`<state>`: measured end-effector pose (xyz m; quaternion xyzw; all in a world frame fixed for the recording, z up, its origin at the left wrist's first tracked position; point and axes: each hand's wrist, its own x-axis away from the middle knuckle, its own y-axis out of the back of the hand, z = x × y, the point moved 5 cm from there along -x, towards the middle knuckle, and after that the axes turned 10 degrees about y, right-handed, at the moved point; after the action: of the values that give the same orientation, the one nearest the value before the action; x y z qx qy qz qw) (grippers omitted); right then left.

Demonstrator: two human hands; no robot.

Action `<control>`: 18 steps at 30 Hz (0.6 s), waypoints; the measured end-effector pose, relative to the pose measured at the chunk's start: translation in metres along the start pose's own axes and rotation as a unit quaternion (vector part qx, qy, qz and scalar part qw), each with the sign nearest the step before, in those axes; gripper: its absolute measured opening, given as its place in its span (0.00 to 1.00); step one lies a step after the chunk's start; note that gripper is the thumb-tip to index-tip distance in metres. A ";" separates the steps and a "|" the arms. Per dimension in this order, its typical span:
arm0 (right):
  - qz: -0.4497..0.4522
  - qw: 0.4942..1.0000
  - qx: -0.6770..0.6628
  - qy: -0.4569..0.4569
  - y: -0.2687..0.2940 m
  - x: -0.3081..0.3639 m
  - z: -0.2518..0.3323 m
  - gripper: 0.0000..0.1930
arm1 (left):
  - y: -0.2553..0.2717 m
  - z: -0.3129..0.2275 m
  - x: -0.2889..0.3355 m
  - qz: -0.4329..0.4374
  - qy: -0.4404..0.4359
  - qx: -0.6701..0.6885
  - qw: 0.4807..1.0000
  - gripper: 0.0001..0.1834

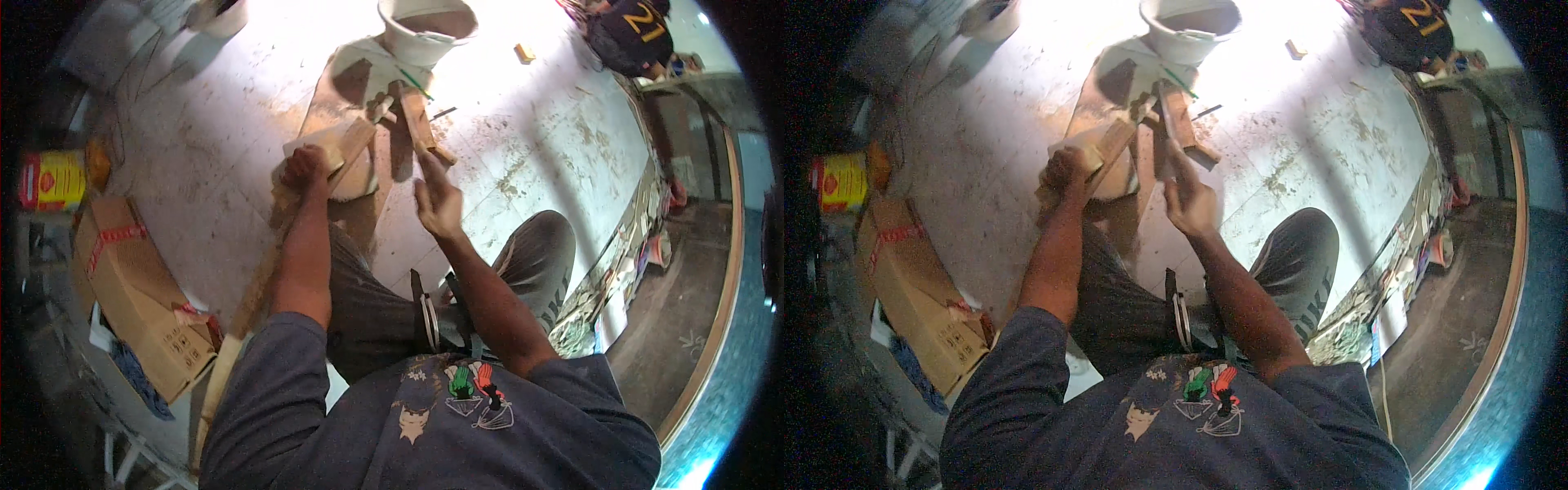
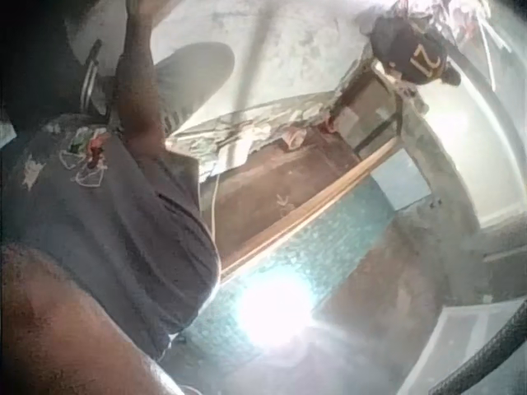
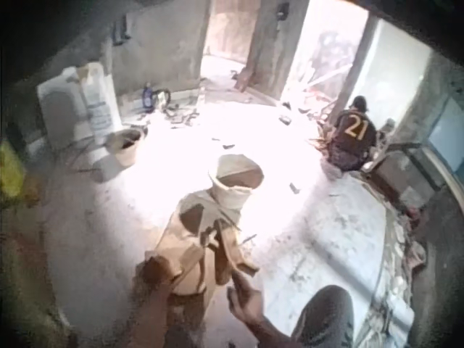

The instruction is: The person saws a piece of wood into two parts while holding it against a low wall, then hammers nails into a wooden block to attach it to a wooden frame.

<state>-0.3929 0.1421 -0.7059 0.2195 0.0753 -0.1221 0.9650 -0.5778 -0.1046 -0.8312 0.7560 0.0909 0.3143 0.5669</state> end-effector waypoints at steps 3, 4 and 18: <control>0.038 0.980 0.186 0.059 -0.022 -0.031 -0.022 0.33 | 0.004 0.000 0.001 -0.022 -0.003 -0.006 1.000 0.31; 0.075 0.974 0.206 0.062 -0.031 -0.037 -0.036 0.33 | 0.007 -0.003 0.002 -0.033 -0.002 -0.005 0.999 0.30; -0.041 0.933 0.345 -0.093 0.046 -0.094 -0.227 0.40 | 0.007 -0.019 0.031 -0.129 -0.056 -0.014 0.990 0.33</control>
<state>-0.4914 0.3018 -0.8711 0.5230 -0.0530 -0.2000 0.8269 -0.5663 -0.0772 -0.8101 0.7463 0.1513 0.1976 0.6174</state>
